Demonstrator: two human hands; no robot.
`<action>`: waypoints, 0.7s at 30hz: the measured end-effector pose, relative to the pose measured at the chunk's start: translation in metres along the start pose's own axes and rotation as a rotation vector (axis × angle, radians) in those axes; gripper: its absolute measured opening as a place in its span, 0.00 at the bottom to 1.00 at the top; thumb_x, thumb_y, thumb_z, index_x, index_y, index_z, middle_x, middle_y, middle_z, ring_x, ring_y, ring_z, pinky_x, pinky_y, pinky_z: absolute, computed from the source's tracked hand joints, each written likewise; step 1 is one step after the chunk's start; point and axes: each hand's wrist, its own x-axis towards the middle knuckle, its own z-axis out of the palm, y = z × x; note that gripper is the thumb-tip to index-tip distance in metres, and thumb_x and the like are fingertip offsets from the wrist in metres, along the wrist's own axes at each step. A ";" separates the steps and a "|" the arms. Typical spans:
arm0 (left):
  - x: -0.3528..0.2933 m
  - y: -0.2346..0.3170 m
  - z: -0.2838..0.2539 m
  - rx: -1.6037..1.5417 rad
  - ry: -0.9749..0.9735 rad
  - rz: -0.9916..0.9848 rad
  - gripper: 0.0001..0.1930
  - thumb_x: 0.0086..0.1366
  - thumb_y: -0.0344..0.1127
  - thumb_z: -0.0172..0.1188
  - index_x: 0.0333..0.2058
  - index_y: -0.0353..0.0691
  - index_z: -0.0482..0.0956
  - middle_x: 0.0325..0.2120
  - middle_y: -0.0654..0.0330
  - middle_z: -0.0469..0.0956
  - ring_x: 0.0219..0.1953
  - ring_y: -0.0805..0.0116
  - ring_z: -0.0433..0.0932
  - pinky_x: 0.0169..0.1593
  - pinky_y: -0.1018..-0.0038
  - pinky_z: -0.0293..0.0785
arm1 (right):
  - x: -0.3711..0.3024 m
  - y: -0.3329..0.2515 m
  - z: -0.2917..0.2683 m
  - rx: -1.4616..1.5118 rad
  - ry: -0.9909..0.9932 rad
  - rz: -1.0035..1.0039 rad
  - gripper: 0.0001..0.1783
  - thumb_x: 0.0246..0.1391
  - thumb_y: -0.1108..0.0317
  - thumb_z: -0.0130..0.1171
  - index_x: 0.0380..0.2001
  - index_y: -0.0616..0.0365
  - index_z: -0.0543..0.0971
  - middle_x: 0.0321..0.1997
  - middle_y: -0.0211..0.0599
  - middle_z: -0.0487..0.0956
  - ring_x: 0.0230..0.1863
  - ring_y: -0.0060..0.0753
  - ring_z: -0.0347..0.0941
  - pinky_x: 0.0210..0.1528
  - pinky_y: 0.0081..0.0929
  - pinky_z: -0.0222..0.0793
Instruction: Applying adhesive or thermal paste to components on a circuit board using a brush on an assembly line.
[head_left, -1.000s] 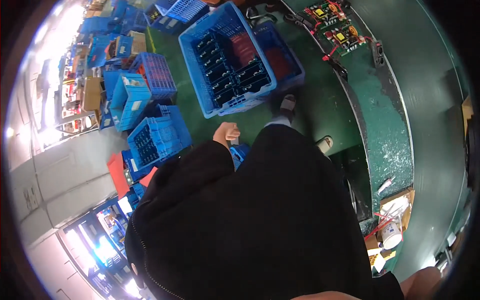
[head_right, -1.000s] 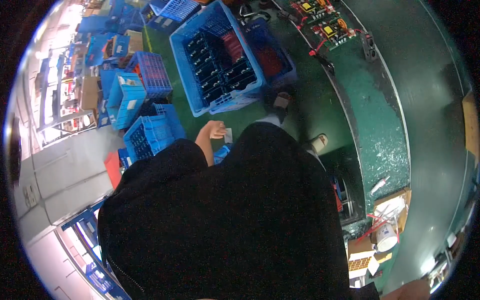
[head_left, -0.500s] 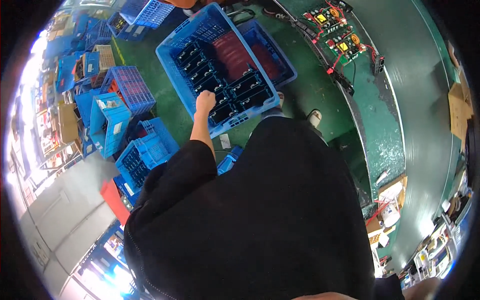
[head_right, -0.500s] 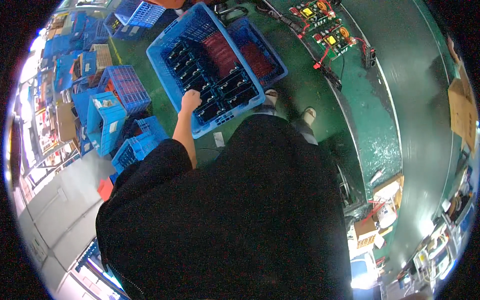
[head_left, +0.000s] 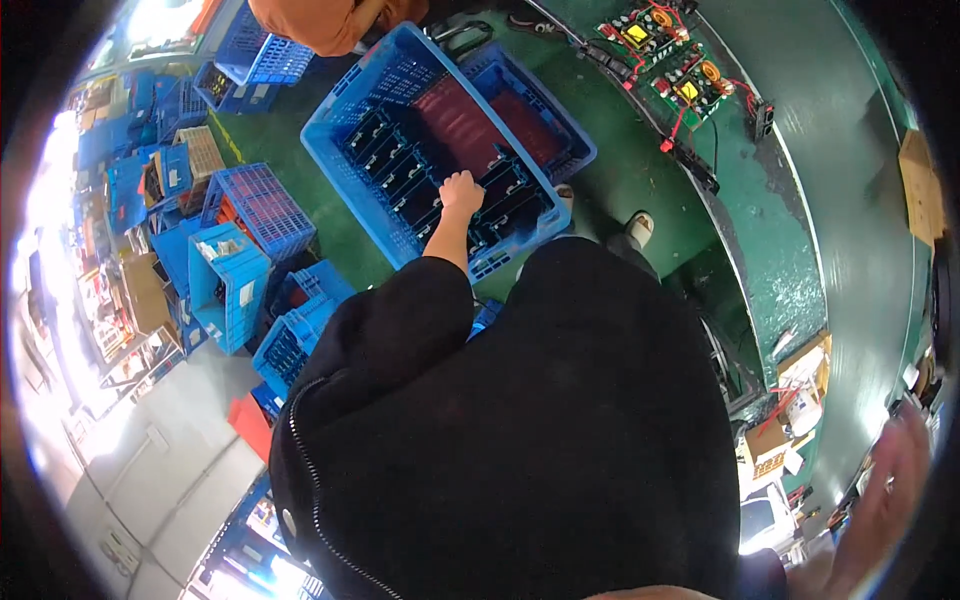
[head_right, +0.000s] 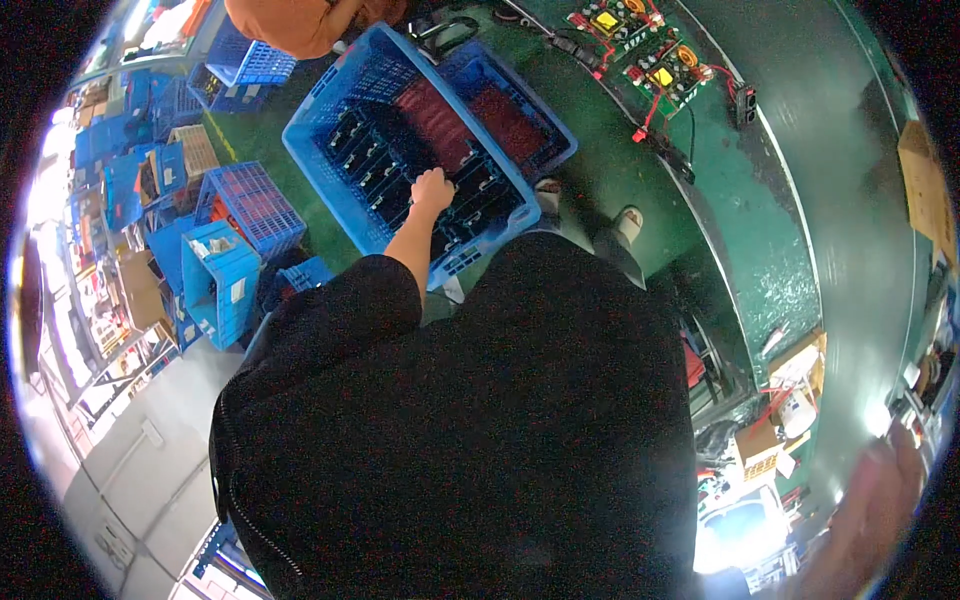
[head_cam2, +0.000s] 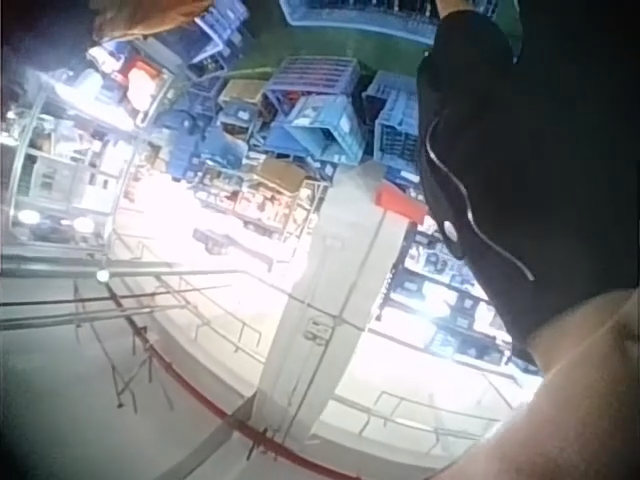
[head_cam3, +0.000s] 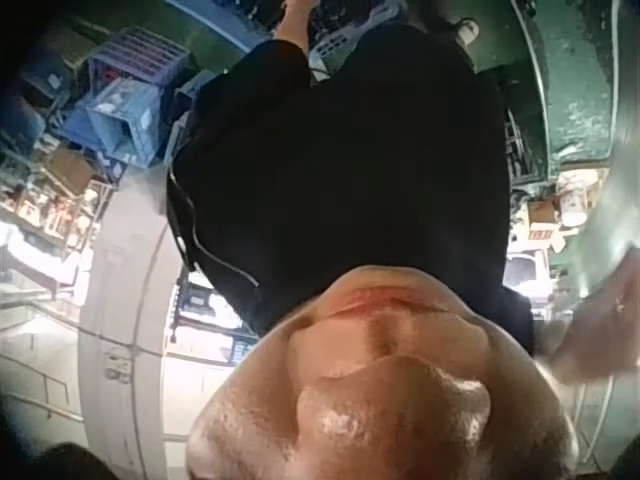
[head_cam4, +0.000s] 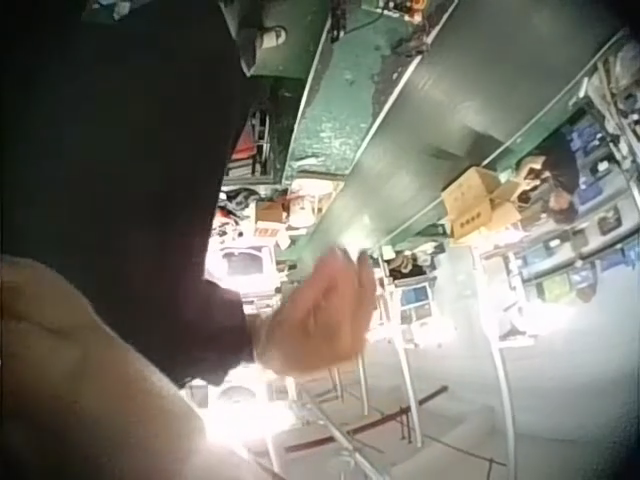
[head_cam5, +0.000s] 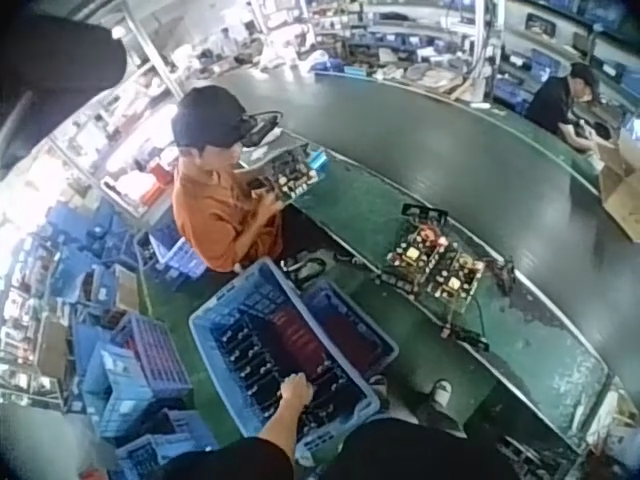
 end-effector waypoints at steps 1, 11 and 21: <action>0.009 0.008 -0.001 0.008 -0.066 -0.001 0.16 0.54 0.37 0.53 0.40 0.37 0.77 0.45 0.45 0.76 0.50 0.49 0.74 0.47 0.57 0.72 | 0.013 -0.016 0.015 -0.024 -0.047 0.017 0.14 0.62 0.69 0.46 0.42 0.68 0.76 0.52 0.50 0.74 0.54 0.43 0.70 0.57 0.33 0.62; 0.046 0.010 -0.006 0.243 -0.170 0.064 0.11 0.51 0.36 0.60 0.35 0.44 0.82 0.35 0.55 0.82 0.42 0.56 0.80 0.46 0.62 0.71 | -0.041 0.067 0.229 0.022 -0.273 0.365 0.17 0.56 0.61 0.49 0.31 0.66 0.78 0.31 0.54 0.78 0.34 0.53 0.73 0.39 0.41 0.65; 0.040 0.024 -0.026 0.391 -0.273 0.392 0.15 0.45 0.37 0.64 0.34 0.41 0.82 0.35 0.51 0.81 0.40 0.54 0.81 0.44 0.63 0.77 | -0.004 0.052 0.269 -0.042 -0.069 0.125 0.09 0.52 0.67 0.50 0.25 0.58 0.77 0.22 0.45 0.76 0.27 0.53 0.73 0.33 0.48 0.66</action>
